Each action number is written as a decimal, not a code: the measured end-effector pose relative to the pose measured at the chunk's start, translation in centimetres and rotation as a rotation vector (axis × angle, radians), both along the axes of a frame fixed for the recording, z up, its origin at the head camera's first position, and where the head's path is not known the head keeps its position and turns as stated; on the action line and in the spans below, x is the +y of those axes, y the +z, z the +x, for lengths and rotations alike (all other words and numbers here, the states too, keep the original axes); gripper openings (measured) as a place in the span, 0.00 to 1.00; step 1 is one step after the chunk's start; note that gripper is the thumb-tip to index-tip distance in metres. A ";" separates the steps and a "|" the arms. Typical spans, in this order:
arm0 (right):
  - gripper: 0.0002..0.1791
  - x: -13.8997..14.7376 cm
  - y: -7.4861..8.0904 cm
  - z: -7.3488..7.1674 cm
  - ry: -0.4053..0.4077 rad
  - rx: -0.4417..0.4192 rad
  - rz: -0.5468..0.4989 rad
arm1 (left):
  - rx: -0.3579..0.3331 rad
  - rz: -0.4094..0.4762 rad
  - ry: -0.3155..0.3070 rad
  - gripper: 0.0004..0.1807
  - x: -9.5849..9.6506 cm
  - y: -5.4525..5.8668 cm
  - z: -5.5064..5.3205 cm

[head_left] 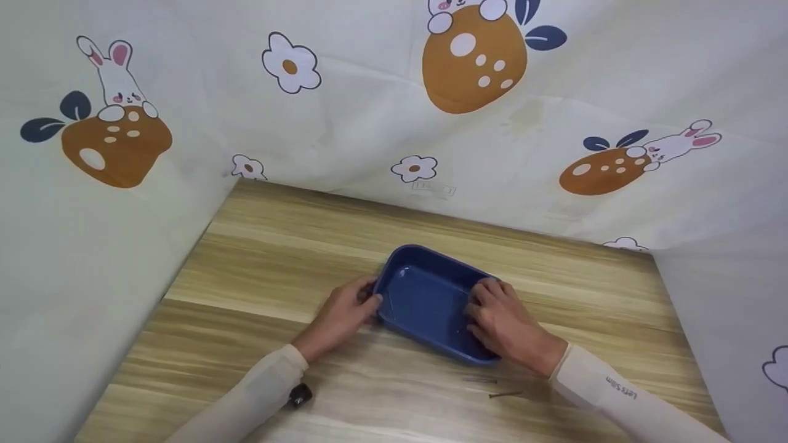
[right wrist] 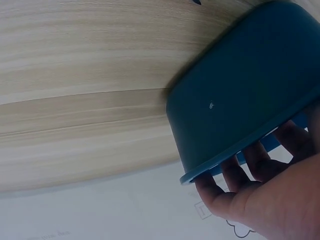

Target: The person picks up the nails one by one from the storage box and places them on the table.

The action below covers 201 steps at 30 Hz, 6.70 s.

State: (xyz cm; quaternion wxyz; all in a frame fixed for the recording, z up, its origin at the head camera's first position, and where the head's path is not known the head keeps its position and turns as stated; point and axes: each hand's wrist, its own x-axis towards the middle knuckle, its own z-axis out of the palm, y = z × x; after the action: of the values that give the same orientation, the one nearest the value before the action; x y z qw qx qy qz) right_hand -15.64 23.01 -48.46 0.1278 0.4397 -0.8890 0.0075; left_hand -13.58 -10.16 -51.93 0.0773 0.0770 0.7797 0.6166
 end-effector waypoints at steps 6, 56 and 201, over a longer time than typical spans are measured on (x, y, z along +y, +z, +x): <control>0.12 -0.2 0.0 -0.1 0.012 -0.014 0.040 | 0.010 0.006 -0.001 0.25 0.0 0.0 -0.1; 0.05 -1.2 0.6 -1.1 0.104 0.060 0.028 | 0.043 0.001 0.011 0.24 0.1 0.0 0.0; 0.12 6.3 0.3 8.3 -0.068 0.007 -0.180 | 0.037 -0.019 0.029 0.24 0.2 -0.2 0.0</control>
State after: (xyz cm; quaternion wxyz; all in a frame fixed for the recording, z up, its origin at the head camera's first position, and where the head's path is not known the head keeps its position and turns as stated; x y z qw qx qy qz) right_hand -7.31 29.31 -48.13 0.1702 0.3959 -0.8987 0.0816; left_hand -13.61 -10.00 -52.11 0.0544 0.0763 0.7880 0.6085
